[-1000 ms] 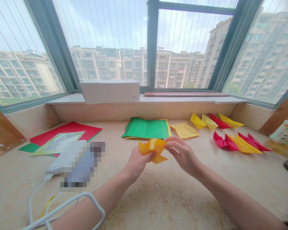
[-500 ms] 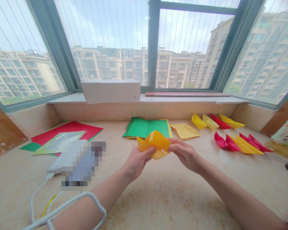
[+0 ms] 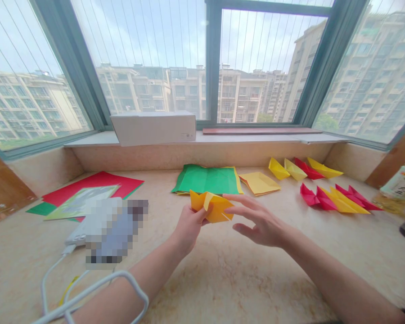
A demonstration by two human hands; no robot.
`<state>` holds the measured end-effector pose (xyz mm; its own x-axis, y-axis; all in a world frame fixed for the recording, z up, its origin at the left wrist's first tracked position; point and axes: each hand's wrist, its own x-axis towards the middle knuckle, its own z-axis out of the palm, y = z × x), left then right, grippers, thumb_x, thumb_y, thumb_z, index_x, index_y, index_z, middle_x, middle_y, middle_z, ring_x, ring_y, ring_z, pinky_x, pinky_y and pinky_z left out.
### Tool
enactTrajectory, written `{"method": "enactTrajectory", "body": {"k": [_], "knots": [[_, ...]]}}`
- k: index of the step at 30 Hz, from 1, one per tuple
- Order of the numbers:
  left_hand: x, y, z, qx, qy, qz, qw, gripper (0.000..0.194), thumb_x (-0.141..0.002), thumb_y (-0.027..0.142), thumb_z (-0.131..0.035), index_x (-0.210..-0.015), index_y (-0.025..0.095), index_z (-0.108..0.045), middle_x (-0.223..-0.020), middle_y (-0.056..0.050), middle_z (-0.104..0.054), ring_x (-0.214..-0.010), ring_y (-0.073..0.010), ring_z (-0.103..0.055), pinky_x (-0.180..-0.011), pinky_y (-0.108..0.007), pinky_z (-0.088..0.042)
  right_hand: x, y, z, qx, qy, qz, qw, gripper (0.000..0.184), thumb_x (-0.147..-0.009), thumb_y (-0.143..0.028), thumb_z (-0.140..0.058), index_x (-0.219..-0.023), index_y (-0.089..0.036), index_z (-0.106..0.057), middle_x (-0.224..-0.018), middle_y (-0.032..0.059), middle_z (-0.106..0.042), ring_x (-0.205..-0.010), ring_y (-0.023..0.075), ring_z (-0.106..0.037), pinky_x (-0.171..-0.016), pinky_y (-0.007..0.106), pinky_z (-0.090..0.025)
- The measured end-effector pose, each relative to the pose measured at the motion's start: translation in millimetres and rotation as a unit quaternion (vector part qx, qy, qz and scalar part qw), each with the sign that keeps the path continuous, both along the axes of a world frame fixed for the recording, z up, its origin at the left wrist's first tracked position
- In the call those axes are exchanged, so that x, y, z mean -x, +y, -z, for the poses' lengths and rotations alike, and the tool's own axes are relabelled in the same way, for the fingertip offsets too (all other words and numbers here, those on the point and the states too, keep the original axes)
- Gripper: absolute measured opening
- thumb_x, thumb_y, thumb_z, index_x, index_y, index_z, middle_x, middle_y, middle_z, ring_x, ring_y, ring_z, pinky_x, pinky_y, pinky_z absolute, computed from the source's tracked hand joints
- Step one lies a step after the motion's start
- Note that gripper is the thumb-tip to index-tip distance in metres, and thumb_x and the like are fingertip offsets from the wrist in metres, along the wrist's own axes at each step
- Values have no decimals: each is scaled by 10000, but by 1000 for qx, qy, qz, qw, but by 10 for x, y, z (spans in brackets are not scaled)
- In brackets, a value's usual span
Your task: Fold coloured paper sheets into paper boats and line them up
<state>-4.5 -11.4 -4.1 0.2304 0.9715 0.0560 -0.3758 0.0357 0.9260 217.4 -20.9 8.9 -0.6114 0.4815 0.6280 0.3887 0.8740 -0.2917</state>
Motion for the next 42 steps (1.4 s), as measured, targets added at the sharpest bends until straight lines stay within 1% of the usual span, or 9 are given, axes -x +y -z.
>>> {"method": "enactTrajectory", "body": {"k": [2,6,13,19,24,32,35,38,42], "knots": [[-5,-13,-6,-9,41,-2,999,407,-670,416,-823,-900,89,-744,-849,-114,-736,-775,-226,-677,-706,-305,-528,34,-19,-13,27,83,15,996,340,-947,-294,-544,-1283,-244,-547,-1418,126,-517,-1293,251,-506,-1061,465,-435],[-46,-70,-30,-42,107,20,993,336,-676,414,-802,-765,94,-750,-710,-60,-700,-666,-163,-618,-640,-246,-477,120,-25,-5,131,199,57,970,206,-971,-307,-504,-1106,-231,-640,-1160,98,-678,-1085,219,-634,-930,394,-524],[-56,-118,1,-51,137,58,988,376,-679,460,-788,-766,98,-741,-709,-66,-693,-644,-173,-611,-623,-261,-474,215,-29,52,218,185,-5,958,258,-920,-388,-595,-1087,-210,-676,-1118,105,-687,-974,205,-638,-821,348,-541],[-103,-156,15,-59,117,97,987,384,-735,471,-750,-889,119,-759,-763,-75,-719,-665,-183,-644,-629,-264,-490,287,-65,174,248,189,63,948,363,-878,-414,-641,-1183,-219,-625,-1092,76,-707,-942,213,-634,-866,392,-516],[-105,-176,-8,-91,154,75,981,312,-766,392,-728,-935,132,-763,-826,-76,-736,-740,-202,-659,-677,-267,-491,374,-71,185,302,201,63,930,442,-884,-402,-628,-1282,-213,-589,-1118,79,-704,-981,228,-640,-869,391,-515],[-90,-189,15,-114,220,80,966,300,-824,382,-638,-838,99,-736,-770,-81,-713,-686,-198,-644,-615,-256,-465,339,-11,144,425,220,0,878,389,-870,-503,-620,-1059,-170,-691,-967,63,-721,-883,215,-659,-752,317,-541],[-75,-186,-7,-138,233,45,962,282,-828,375,-640,-951,127,-697,-902,-91,-715,-767,-215,-667,-639,-264,-498,303,-3,100,431,219,12,875,398,-846,-527,-639,-1008,-167,-694,-929,62,-714,-864,212,-654,-750,317,-530],[-37,-166,-54,-181,245,-42,951,385,-799,312,-673,-1151,175,-599,-1099,-107,-665,-877,-222,-663,-652,-270,-531,258,12,58,456,208,12,865,411,-825,-544,-653,-943,-152,-687,-842,48,-695,-750,179,-634,-652,275,-501],[18,-131,-89,-284,256,-81,920,511,-764,181,-669,-1261,228,-557,-1265,-109,-589,-1066,-227,-598,-844,-319,-530,197,24,27,477,152,4,865,418,-809,-561,-656,-885,-152,-697,-765,30,-674,-666,155,-606,-574,241,-463]]}}
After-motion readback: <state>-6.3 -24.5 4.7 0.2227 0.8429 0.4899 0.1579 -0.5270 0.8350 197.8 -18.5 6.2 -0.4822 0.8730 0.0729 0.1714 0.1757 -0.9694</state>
